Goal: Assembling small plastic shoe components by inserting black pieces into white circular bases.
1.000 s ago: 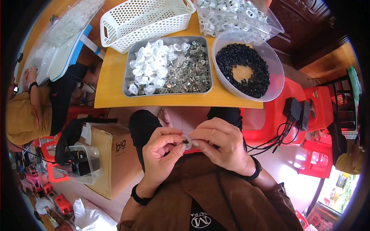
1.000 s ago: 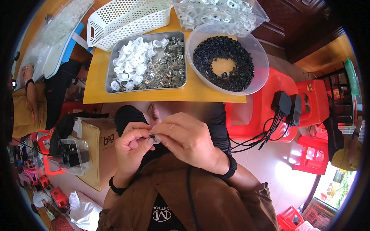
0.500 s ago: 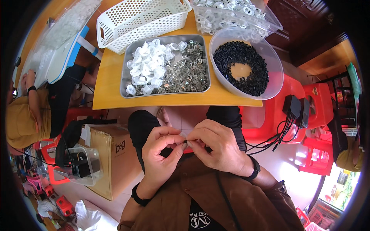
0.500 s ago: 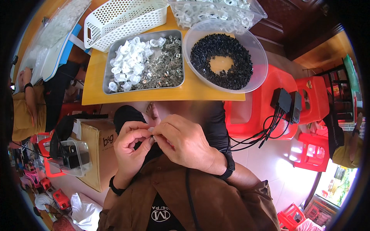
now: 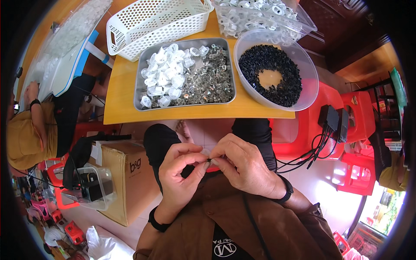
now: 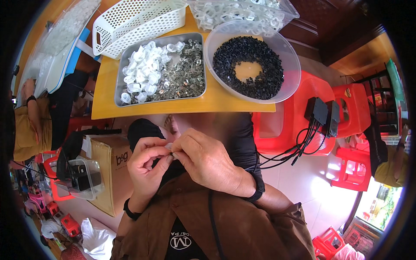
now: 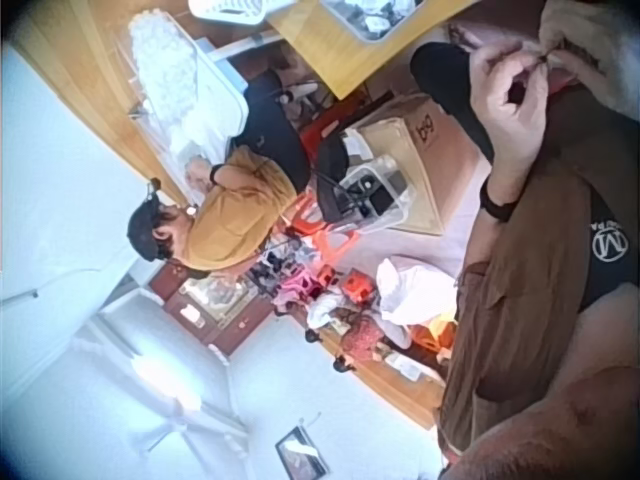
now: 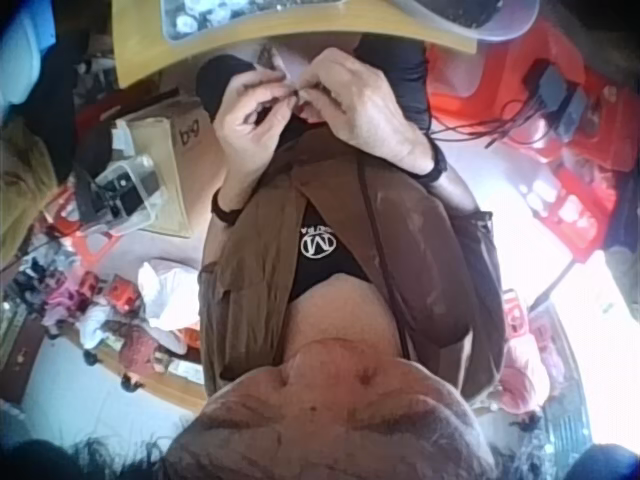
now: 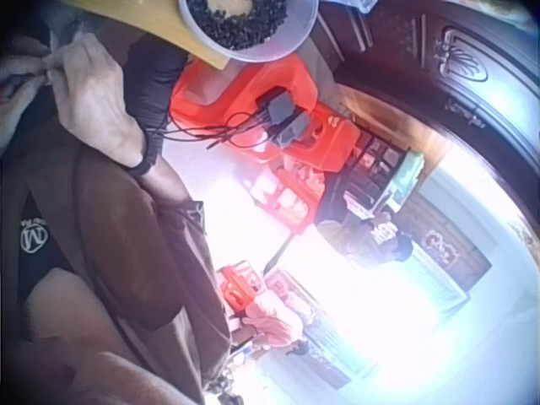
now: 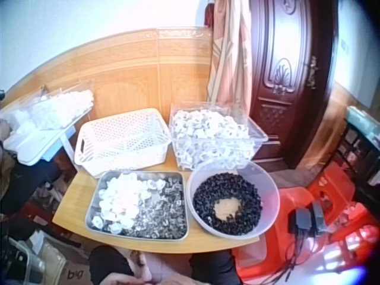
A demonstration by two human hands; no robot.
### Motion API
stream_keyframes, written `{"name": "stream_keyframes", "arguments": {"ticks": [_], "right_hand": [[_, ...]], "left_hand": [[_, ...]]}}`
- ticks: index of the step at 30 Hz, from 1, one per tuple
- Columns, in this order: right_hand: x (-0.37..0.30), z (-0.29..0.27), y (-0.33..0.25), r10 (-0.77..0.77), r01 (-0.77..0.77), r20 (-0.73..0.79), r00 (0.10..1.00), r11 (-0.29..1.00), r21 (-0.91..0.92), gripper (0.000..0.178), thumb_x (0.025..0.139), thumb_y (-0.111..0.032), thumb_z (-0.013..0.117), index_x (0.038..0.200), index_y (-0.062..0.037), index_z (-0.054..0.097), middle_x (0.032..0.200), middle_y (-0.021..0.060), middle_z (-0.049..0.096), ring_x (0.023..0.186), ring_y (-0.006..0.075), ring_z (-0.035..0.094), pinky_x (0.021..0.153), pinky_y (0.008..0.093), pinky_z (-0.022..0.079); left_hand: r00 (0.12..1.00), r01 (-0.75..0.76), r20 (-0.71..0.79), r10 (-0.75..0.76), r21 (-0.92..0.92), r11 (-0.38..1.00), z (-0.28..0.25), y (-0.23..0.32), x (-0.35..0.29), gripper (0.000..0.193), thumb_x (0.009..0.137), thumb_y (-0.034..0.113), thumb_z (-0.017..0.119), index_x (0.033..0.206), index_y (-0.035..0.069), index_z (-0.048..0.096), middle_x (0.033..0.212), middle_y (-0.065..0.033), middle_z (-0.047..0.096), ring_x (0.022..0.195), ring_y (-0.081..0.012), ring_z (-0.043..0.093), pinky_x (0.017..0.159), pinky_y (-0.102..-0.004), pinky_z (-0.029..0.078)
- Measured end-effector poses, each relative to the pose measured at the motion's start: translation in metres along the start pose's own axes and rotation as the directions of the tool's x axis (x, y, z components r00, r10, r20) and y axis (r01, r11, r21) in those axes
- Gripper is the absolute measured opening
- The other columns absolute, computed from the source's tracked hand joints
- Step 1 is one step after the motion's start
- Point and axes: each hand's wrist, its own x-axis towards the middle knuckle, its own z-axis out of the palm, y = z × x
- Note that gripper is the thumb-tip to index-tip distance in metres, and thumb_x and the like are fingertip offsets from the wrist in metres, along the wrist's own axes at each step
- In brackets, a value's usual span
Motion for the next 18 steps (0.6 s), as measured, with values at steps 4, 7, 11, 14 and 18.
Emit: {"name": "stream_keyframes", "arguments": {"ticks": [4, 7, 11, 14, 18], "right_hand": [[-0.0003, -0.0029, -0.0018, 0.037, -0.033, -0.027, 0.999, 0.993, 0.109, 0.015, 0.077, 0.005, 0.064, 0.088, -0.002, 0.056, 0.082, 0.0122, 0.056, 0.069, 0.031, 0.058, 0.059, 0.0358, 0.048], [-0.0007, -0.0067, -0.0023, 0.128, -0.121, -0.045, 0.991, 0.985, 0.12, 0.014, 0.078, 0.005, 0.063, 0.089, -0.0018, 0.056, 0.082, 0.0129, 0.055, 0.069, 0.0307, 0.058, 0.059, 0.0357, 0.047], [0.0002, -0.0048, -0.0045, 0.101, -0.094, -0.043, 0.994, 0.985, 0.142, 0.016, 0.078, 0.005, 0.064, 0.089, -0.0023, 0.056, 0.082, 0.0125, 0.055, 0.07, 0.0301, 0.058, 0.06, 0.0361, 0.047], [-0.0009, -0.0029, -0.0012, 0.038, -0.031, -0.07, 0.997, 0.995, 0.097, 0.017, 0.077, 0.005, 0.065, 0.089, -0.0026, 0.056, 0.085, 0.0119, 0.056, 0.075, 0.03, 0.058, 0.063, 0.0367, 0.048], [0.0036, -0.0019, -0.0015, -0.075, 0.077, -0.102, 0.992, 0.997, 0.015, 0.017, 0.076, 0.004, 0.066, 0.089, -0.0023, 0.055, 0.099, 0.012, 0.058, 0.087, 0.0301, 0.058, 0.072, 0.0364, 0.05]], "left_hand": [[0.998, 0.059, -0.025, -0.065, -0.2, 0.978, 0.0016, 0.0021, -0.0013, 0.031, 0.076, -0.01, 0.068, 0.106, -0.004, 0.062, 0.11, -0.0125, 0.056, 0.095, -0.0171, 0.06, 0.08, -0.0278, 0.052], [0.989, 0.138, 0.004, -0.147, -0.375, 0.917, -0.0031, -0.0022, -0.0046, 0.04, 0.078, -0.011, 0.067, 0.116, -0.008, 0.056, 0.114, -0.0125, 0.054, 0.104, -0.0204, 0.059, 0.088, -0.0314, 0.052], [0.976, 0.216, 0.078, -0.205, -0.492, 0.843, -0.0072, -0.0058, -0.0077, 0.042, 0.078, -0.011, 0.067, 0.118, -0.009, 0.054, 0.115, -0.0123, 0.053, 0.106, -0.0226, 0.059, 0.092, -0.034, 0.051], [0.977, 0.214, 0.097, -0.192, -0.493, 0.843, -0.0062, -0.0056, -0.0069, 0.041, 0.078, -0.011, 0.067, 0.117, -0.009, 0.055, 0.114, -0.0121, 0.053, 0.106, -0.0229, 0.059, 0.093, -0.0343, 0.051], [0.977, 0.214, 0.091, -0.195, -0.485, 0.848, -0.005, -0.0034, -0.0057, 0.04, 0.077, -0.011, 0.068, 0.115, -0.01, 0.055, 0.113, -0.012, 0.052, 0.104, -0.0228, 0.06, 0.092, -0.0335, 0.052]]}}
